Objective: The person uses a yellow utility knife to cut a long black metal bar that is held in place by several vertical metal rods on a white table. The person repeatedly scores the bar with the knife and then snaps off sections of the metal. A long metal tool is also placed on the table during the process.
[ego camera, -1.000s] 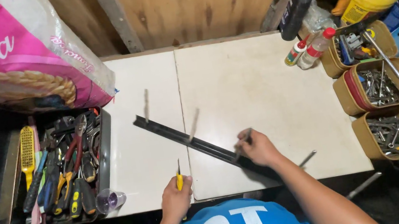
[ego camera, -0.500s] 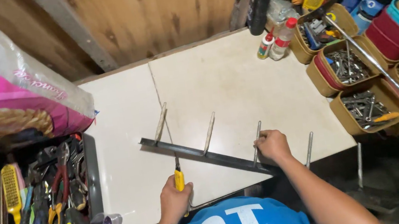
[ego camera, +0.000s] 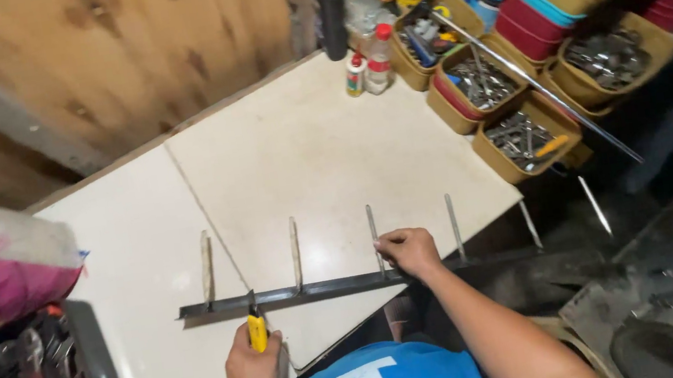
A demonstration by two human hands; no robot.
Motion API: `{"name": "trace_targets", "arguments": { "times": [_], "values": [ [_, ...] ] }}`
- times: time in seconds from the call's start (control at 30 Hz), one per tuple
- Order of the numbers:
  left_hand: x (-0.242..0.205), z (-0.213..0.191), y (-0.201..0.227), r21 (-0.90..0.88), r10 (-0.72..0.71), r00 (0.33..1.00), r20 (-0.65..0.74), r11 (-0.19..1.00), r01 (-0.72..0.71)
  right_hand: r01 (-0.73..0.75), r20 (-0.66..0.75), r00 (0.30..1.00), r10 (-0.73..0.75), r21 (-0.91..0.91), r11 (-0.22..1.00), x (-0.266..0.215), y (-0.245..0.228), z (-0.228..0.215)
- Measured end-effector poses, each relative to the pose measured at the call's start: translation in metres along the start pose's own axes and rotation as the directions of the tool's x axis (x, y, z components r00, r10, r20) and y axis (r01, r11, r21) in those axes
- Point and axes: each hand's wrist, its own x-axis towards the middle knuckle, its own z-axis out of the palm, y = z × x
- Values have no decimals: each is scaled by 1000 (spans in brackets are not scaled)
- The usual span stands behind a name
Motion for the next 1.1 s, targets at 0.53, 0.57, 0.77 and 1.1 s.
{"name": "trace_targets", "arguments": {
  "times": [0.53,0.57,0.77,1.1],
  "values": [
    [54,-4,-23,202,526,825,205,802,-562,-22,-409,892,193,387,922,-96,120,-81],
    [52,-5,-19,197,521,824,222,804,-561,-64,-408,873,266,445,893,-107,127,-88],
    [50,-6,-12,201,485,839,247,821,-534,-239,-349,810,471,537,809,-122,158,-104],
    [43,-16,-5,207,436,839,325,833,-513,-214,-129,864,487,780,587,-56,123,-102]
  ]
}}
